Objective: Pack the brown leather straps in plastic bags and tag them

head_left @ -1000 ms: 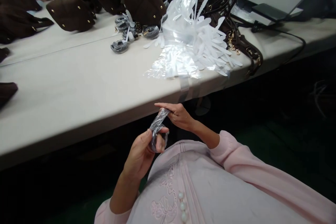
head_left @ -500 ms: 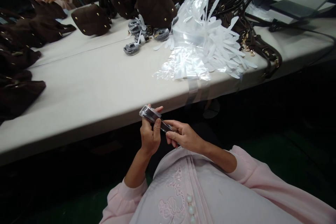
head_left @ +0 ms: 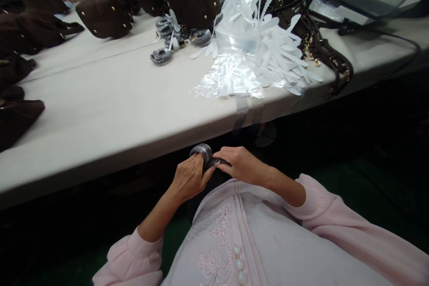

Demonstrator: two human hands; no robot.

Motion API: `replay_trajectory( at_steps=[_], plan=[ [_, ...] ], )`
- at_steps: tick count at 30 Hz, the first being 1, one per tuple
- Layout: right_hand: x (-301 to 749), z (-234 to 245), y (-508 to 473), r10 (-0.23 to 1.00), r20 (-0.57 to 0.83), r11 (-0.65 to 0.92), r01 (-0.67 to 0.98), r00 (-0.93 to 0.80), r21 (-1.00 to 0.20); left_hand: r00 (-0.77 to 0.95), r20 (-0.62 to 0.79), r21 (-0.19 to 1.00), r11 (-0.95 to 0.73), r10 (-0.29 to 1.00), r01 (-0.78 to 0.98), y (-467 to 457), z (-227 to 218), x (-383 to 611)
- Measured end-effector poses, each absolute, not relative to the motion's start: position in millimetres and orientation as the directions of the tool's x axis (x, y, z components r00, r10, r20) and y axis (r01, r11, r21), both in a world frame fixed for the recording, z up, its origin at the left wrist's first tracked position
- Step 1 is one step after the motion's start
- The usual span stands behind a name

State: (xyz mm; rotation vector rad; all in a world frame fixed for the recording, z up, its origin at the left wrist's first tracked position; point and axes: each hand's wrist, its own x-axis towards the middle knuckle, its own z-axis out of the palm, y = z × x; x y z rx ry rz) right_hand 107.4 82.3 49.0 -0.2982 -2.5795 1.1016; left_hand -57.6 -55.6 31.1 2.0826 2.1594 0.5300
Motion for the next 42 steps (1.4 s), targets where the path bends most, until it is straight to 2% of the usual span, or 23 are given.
replay_trajectory(
  at_steps=[3, 6, 9, 11, 13, 15, 17, 19, 23, 25, 27, 29, 31, 33, 38, 40, 42],
  plan=[
    [108.4, 53.0, 91.3, 0.268, 0.165, 0.734, 0.091, -0.949, -0.673, -0.079, 0.11, 0.423, 0.025, 0.991, 0.906, -59.5, 31.3, -57.2],
    [107.7, 55.0, 102.6, 0.235, 0.143, 0.682, 0.058, -0.961, -0.729, -0.024, -0.032, 0.626, 0.039, 0.999, 0.779, -64.2, 40.6, -55.4],
    [107.3, 55.5, 113.5, 0.148, 0.085, 0.502, 0.001, -0.985, -0.865, 0.142, -0.199, 0.864, 0.105, 0.97, 0.493, -68.4, 59.2, -52.7],
    [107.5, 55.7, 117.2, 0.095, 0.042, 0.33, -0.008, -0.995, -0.944, 0.244, -0.246, 0.95, 0.184, 0.938, 0.252, -70.6, 71.1, -50.8],
    [107.4, 55.9, 116.4, 0.086, 0.026, 0.177, -0.01, -0.996, -0.984, 0.291, -0.256, 0.964, 0.265, 0.922, 0.01, -72.5, 78.4, -48.7],
    [106.4, 56.0, 111.5, 0.116, 0.045, 0.066, -0.037, -0.992, -0.997, 0.304, -0.242, 0.929, 0.31, 0.922, -0.202, -73.3, 80.5, -46.2],
    [104.3, 56.0, 104.2, 0.145, 0.073, -0.028, -0.078, -0.987, -0.997, 0.295, -0.203, 0.887, 0.303, 0.934, -0.348, -72.5, 79.4, -43.3],
    [101.5, 55.6, 96.5, 0.204, 0.083, -0.101, -0.106, -0.975, -0.989, 0.247, -0.166, 0.87, 0.26, 0.955, -0.419, -69.3, 78.0, -40.2],
    [96.9, 53.4, 83.4, 0.398, 0.029, -0.179, -0.109, -0.917, -0.978, 0.073, -0.059, 0.891, 0.086, 0.996, -0.445, -58.7, 80.9, -33.8],
    [96.8, 52.2, 78.1, 0.456, 0.02, -0.157, -0.103, -0.89, -0.982, -0.032, 0.008, 0.903, -0.021, 0.999, -0.43, -54.1, 85.0, -31.5],
    [98.3, 51.4, 73.7, 0.52, 0.104, -0.013, -0.13, -0.848, -0.991, -0.125, 0.041, 0.914, -0.088, 0.991, -0.397, -51.4, 89.8, -30.4],
    [100.3, 50.5, 70.3, 0.555, 0.261, 0.224, -0.161, -0.79, -0.961, -0.217, 0.063, 0.921, -0.141, 0.974, -0.363, -50.4, 95.0, -30.5],
    [101.6, 49.3, 67.3, 0.525, 0.386, 0.412, -0.171, -0.759, -0.895, -0.317, 0.089, 0.915, -0.204, 0.944, -0.348, -50.0, 100.5, -31.1],
    [101.4, 48.2, 63.8, 0.481, 0.426, 0.476, -0.179, -0.766, -0.861, -0.405, 0.093, 0.901, -0.25, 0.91, -0.354, -49.1, 106.0, -31.0],
    [99.1, 49.3, 48.2, 0.461, 0.343, 0.388, -0.161, -0.818, -0.907, -0.57, 0.095, 0.91, -0.304, 0.816, -0.283, -40.3, 111.2, -26.4],
    [98.5, 49.8, 40.4, 0.445, 0.289, 0.308, -0.158, -0.848, -0.938, -0.637, 0.156, 0.931, -0.327, 0.755, -0.161, -34.8, 106.9, -25.9],
    [98.1, 49.7, 34.5, 0.44, 0.214, 0.164, -0.157, -0.872, -0.974, -0.666, 0.241, 0.948, -0.318, 0.706, 0.006, -30.3, 99.8, -28.2]
  ],
)
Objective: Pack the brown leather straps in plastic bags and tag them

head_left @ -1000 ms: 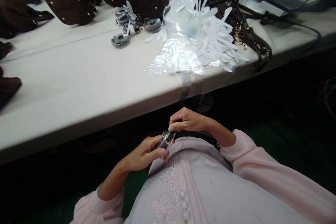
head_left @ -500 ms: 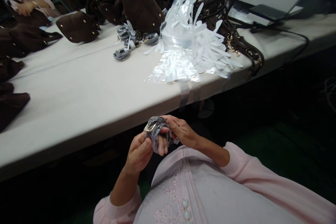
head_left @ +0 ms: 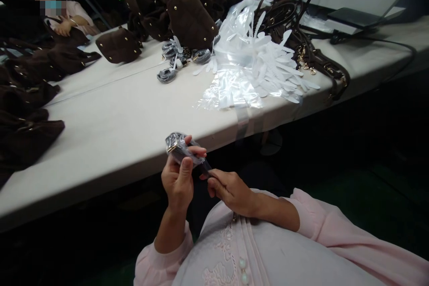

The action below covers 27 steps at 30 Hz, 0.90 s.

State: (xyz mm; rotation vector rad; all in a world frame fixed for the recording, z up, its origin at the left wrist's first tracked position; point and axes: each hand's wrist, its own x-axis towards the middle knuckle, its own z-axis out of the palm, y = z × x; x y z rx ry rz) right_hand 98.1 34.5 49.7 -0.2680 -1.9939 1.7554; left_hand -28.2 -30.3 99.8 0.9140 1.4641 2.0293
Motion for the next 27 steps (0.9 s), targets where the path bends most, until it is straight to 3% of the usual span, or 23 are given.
replay_trajectory(
  at_steps=[3, 7, 11, 17, 21, 24, 27],
  plan=[
    [98.2, 50.5, 32.5, 0.418, 0.057, -0.144, -0.128, -0.907, -0.981, -0.608, 0.345, 0.933, -0.191, 0.715, 0.304, -28.7, 88.2, -37.1],
    [101.1, 56.5, 40.6, 0.324, -0.059, -0.359, -0.065, -0.944, -0.931, -0.38, 0.385, 0.699, 0.003, 0.841, 0.715, -34.9, 75.2, -53.0],
    [104.1, 61.5, 50.3, 0.299, -0.158, -0.516, -0.02, -0.941, -0.856, -0.194, 0.323, 0.568, -0.026, 0.926, 0.823, -43.0, 63.0, -61.3],
    [105.3, 56.5, 58.6, 0.227, -0.282, -0.749, 0.018, -0.932, -0.662, 0.04, 0.331, 0.305, -0.147, 0.943, 0.941, -49.6, 50.8, -61.2],
    [104.1, 45.7, 62.4, 0.175, -0.342, -0.831, 0.048, -0.923, -0.554, 0.083, 0.311, 0.171, -0.141, 0.947, 0.975, -49.3, 43.7, -60.1],
    [102.8, 36.7, 66.6, 0.078, -0.406, -0.863, 0.142, -0.911, -0.485, 0.024, 0.213, 0.206, -0.069, 0.977, 0.976, -49.8, 38.0, -58.5],
    [106.1, 31.6, 71.3, -0.021, -0.403, -0.876, 0.21, -0.915, -0.433, -0.033, 0.0, 0.44, 0.03, 0.999, 0.897, -53.4, 36.3, -56.6]
  ],
)
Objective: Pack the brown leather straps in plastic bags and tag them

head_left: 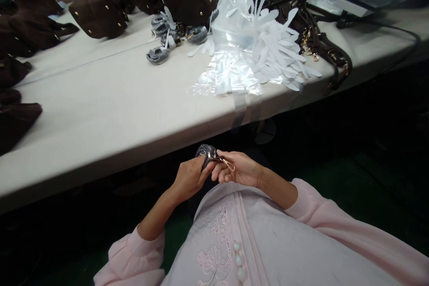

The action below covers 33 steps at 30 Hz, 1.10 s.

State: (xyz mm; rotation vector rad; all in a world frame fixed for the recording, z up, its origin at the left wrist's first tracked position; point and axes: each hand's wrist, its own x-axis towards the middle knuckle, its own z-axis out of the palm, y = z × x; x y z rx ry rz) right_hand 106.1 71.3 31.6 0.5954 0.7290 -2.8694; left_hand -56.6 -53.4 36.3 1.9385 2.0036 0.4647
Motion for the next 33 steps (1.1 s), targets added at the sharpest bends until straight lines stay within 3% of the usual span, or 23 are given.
replay_trajectory(
  at_steps=[2, 5, 9, 11, 13, 17, 19, 26, 33],
  plan=[
    [111.6, 31.1, 73.4, -0.015, -0.365, -0.873, 0.19, -0.931, -0.449, -0.047, -0.13, 0.624, 0.119, 0.99, 0.772, -57.0, 37.8, -55.1],
    [119.7, 31.2, 73.8, 0.171, -0.306, -0.782, 0.061, -0.936, -0.621, -0.034, -0.248, 0.782, 0.22, 0.968, 0.583, -62.3, 41.4, -51.9],
    [120.7, 23.7, 72.9, 0.547, -0.187, -0.367, -0.033, -0.816, -0.93, 0.027, -0.292, 0.814, 0.233, 0.956, 0.532, -66.6, 45.0, -46.6],
    [118.8, 18.5, 74.3, 0.616, -0.122, -0.202, -0.006, -0.779, -0.979, 0.06, -0.288, 0.816, 0.211, 0.956, 0.539, -67.8, 46.4, -44.1],
    [118.7, 15.3, 77.2, 0.543, -0.135, -0.191, 0.035, -0.829, -0.981, 0.094, -0.283, 0.824, 0.191, 0.955, 0.534, -69.0, 47.7, -41.3],
    [124.9, 13.7, 82.0, 0.216, -0.236, -0.403, 0.134, -0.947, -0.905, 0.134, -0.269, 0.875, 0.183, 0.954, 0.449, -73.3, 48.3, -34.0],
    [128.0, 11.2, 81.0, 0.144, -0.24, -0.462, 0.149, -0.96, -0.874, 0.151, -0.278, 0.913, 0.212, 0.949, 0.347, -77.0, 45.7, -29.2],
    [126.7, -6.9, 66.9, 0.218, -0.281, -0.58, 0.107, -0.935, -0.807, 0.044, -0.363, 0.932, 0.364, 0.931, -0.005, -88.2, 27.2, -14.1],
    [127.0, -7.2, 68.5, 0.183, -0.153, -0.573, 0.021, -0.971, -0.819, 0.076, -0.35, 0.928, 0.357, 0.934, -0.108, -90.0, 21.6, -23.3]
  ],
)
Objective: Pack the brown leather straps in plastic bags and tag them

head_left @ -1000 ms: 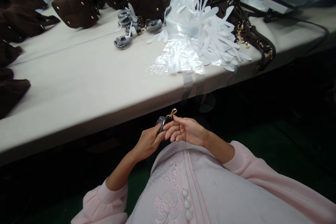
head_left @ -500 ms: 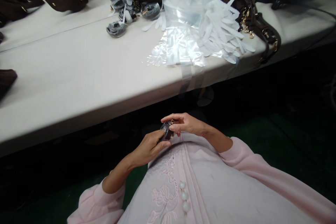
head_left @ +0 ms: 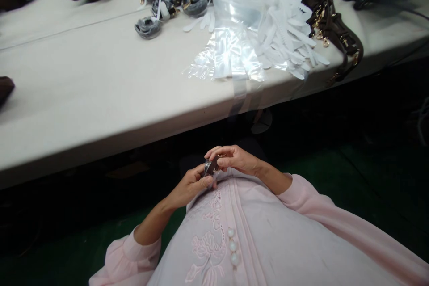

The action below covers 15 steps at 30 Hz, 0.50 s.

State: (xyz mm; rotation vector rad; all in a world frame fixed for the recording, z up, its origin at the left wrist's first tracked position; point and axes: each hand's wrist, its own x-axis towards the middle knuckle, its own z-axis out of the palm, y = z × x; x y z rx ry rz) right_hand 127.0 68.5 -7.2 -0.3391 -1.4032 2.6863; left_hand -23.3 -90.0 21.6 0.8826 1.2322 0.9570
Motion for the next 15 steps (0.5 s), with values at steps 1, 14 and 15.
replay_trajectory(
  at_steps=[1, 14, 15],
  plan=[
    [127.6, -7.6, 69.1, 0.172, -0.134, -0.565, 0.013, -0.976, -0.825, 0.085, -0.353, 0.923, 0.362, 0.932, -0.128, -90.4, 20.8, -24.9],
    [136.8, -14.5, 64.4, 0.056, -0.202, -0.489, 0.149, -0.978, -0.859, 0.249, -0.434, 0.81, 0.496, 0.866, -0.314, -98.8, 20.5, -18.4],
    [137.3, -14.8, 65.6, 0.007, -0.216, -0.5, 0.184, -0.976, -0.846, 0.262, -0.434, 0.808, 0.501, 0.862, -0.31, -98.8, 21.8, -18.3]
  ],
)
